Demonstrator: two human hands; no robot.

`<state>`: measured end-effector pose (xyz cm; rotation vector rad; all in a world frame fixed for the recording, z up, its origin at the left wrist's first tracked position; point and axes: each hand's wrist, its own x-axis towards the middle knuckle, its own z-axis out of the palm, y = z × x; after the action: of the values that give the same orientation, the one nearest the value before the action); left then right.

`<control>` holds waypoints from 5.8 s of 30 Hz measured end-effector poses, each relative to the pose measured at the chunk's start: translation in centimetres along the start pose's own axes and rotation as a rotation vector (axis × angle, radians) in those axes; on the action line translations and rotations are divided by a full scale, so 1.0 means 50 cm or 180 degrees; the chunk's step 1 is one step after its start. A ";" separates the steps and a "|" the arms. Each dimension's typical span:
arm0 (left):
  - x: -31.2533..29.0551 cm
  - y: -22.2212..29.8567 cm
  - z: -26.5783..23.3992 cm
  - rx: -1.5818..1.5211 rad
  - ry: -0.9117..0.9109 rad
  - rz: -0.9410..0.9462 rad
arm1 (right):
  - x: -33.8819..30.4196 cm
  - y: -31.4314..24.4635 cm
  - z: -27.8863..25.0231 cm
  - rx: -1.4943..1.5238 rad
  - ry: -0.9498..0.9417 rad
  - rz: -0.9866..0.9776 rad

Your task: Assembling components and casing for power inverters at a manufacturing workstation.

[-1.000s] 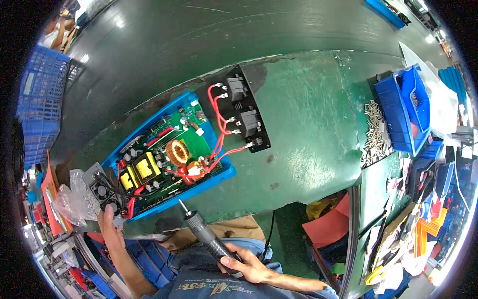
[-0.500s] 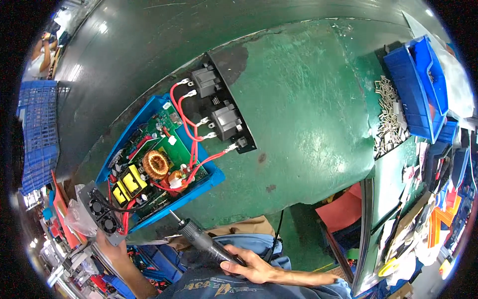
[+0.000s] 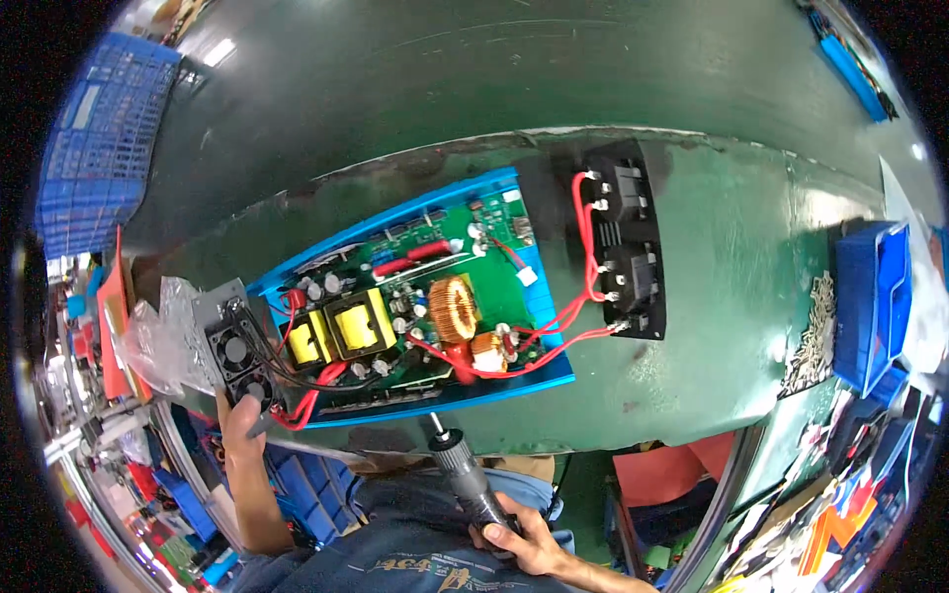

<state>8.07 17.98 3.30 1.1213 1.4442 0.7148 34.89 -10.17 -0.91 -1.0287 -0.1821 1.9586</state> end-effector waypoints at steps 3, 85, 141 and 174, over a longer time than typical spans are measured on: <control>0.019 0.032 0.052 -0.0345 -0.0621 0.0220 | -0.005 -0.010 0.005 0.0096 0.0053 0.0077; 0.115 0.020 -0.061 0.2601 0.0207 0.2197 | 0.017 0.058 -0.028 0.0472 0.2615 -0.1446; 0.003 0.034 0.051 0.0819 0.1116 0.2792 | 0.039 0.083 0.053 -0.2289 0.1289 -0.1194; 0.048 0.020 0.057 0.0924 -0.1143 0.1414 | 0.060 0.046 0.091 -0.2390 0.1118 -0.1042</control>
<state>11.23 20.10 2.67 1.7324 1.0198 0.5742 29.34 -8.07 -0.84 -1.6753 -0.8735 1.3876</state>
